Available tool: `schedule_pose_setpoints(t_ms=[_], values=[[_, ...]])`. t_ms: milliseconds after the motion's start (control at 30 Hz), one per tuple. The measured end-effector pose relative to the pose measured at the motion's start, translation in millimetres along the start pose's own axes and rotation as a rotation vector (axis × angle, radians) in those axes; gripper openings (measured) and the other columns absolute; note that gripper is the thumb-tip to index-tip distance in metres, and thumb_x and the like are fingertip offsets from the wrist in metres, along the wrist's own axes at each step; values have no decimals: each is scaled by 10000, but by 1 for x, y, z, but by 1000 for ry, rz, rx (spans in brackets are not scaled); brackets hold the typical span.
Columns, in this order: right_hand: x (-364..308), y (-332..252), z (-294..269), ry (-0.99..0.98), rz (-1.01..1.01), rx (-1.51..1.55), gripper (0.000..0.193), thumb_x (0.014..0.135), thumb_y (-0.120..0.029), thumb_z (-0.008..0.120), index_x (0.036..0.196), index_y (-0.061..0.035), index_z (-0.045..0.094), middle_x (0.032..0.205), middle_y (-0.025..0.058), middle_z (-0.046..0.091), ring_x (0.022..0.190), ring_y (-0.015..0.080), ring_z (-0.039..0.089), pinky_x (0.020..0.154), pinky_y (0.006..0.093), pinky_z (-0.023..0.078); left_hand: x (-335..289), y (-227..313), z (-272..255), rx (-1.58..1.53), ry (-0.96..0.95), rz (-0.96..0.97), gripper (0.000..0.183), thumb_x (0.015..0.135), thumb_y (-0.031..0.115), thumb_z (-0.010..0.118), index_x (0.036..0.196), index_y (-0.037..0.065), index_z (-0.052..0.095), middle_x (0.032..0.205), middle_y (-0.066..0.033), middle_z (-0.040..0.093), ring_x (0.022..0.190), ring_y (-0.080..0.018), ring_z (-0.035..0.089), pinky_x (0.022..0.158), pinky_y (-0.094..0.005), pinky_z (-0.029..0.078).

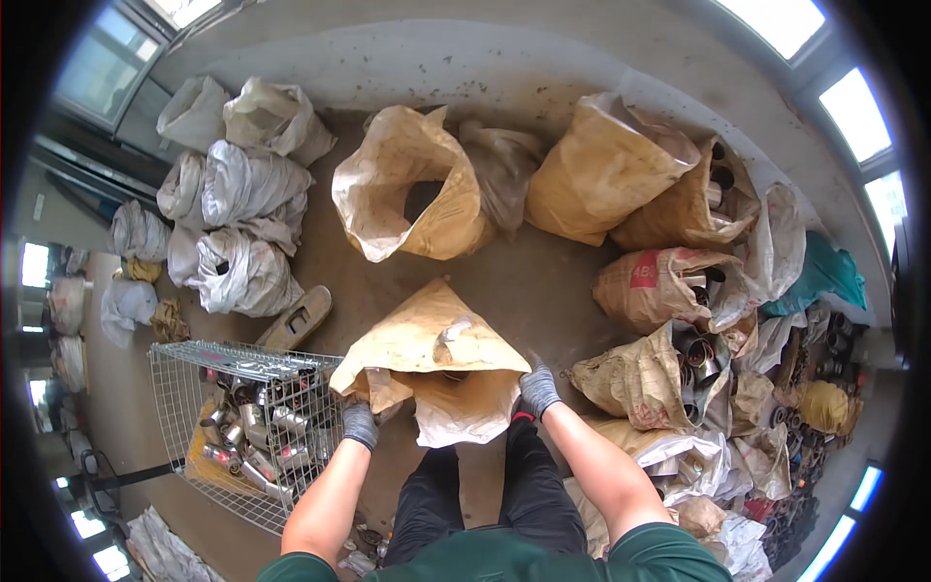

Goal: The person, wearing gloves, sorts through metal scrap components, picking them up from the floor and placing them into different bags and a metal wire cart.

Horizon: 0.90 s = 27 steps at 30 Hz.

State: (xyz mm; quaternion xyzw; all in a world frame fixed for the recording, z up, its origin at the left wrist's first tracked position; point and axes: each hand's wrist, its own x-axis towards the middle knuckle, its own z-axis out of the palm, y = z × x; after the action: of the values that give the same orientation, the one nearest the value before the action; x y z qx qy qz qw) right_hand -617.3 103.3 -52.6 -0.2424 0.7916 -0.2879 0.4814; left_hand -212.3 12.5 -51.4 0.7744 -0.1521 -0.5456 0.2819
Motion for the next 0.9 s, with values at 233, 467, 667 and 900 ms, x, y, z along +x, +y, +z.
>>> schedule_pose_setpoints(t_ms=[233,467,667,900], values=[[-25,11,-101,187,60,103,496,845,45,439,1320,-7,571,1052,200,695,895,241,656,823,314,518,-73,9,86,338,-13,94,301,957,401,587,877,112,617,674,-74,573,434,-218,494,379,-349,387],[-30,-29,-195,194,56,258,390,906,10,462,1275,8,589,1107,160,690,997,241,643,882,310,491,-130,60,164,70,-273,39,314,964,271,526,1164,83,678,825,-93,680,607,-191,599,459,-343,428],[-41,-102,-230,223,-80,333,455,823,37,435,1250,25,589,1103,176,689,1051,258,645,928,319,480,-193,111,219,204,-401,-72,381,1004,361,384,1174,178,672,799,-22,643,411,-104,384,340,-235,278],[54,-234,-249,166,-183,-108,430,827,-35,498,1247,-18,591,1107,289,650,1068,416,624,911,407,499,-165,158,229,385,-678,-190,303,983,320,531,1255,230,629,730,-17,615,457,-136,484,324,-251,282]])
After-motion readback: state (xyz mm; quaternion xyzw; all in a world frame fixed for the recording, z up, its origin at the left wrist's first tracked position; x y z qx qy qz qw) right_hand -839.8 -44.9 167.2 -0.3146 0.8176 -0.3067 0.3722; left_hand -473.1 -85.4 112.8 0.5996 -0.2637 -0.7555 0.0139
